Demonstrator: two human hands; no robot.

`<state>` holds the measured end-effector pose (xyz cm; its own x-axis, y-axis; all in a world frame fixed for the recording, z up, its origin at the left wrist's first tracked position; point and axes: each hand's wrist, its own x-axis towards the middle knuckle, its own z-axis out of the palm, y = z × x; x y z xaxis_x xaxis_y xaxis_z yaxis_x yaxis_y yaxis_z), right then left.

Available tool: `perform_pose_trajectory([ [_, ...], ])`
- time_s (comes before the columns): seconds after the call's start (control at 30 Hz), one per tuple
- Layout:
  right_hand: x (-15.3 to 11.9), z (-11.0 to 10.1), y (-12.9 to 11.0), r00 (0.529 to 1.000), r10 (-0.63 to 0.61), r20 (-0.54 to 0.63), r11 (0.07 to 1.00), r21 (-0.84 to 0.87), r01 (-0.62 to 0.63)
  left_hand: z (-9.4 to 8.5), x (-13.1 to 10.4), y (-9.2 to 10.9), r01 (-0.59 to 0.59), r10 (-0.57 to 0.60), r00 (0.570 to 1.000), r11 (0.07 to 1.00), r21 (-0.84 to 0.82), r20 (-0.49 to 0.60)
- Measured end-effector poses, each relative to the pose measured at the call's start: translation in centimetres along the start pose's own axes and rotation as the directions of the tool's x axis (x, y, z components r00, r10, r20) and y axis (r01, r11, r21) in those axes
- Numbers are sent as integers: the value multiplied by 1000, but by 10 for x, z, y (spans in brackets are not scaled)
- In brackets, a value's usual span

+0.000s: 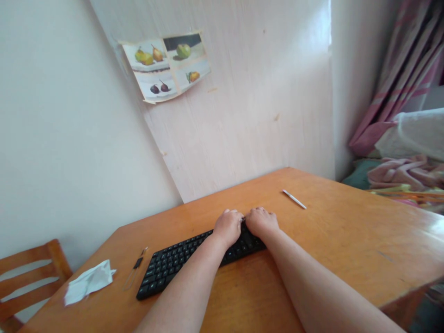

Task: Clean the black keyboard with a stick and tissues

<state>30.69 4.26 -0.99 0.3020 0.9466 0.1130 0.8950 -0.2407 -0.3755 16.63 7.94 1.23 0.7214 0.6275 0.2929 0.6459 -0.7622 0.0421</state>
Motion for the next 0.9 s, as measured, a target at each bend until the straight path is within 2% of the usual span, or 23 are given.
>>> perform_pose_trajectory([
  [0.3,2,0,-1,999,34,27,999,-38,-33,-14,-23,-23,30,-33,999,996,84,43],
  [0.9,10,4,4,995,62,81,997,-42,-58,-47,-106,-92,169,-183,981,967,192,57],
])
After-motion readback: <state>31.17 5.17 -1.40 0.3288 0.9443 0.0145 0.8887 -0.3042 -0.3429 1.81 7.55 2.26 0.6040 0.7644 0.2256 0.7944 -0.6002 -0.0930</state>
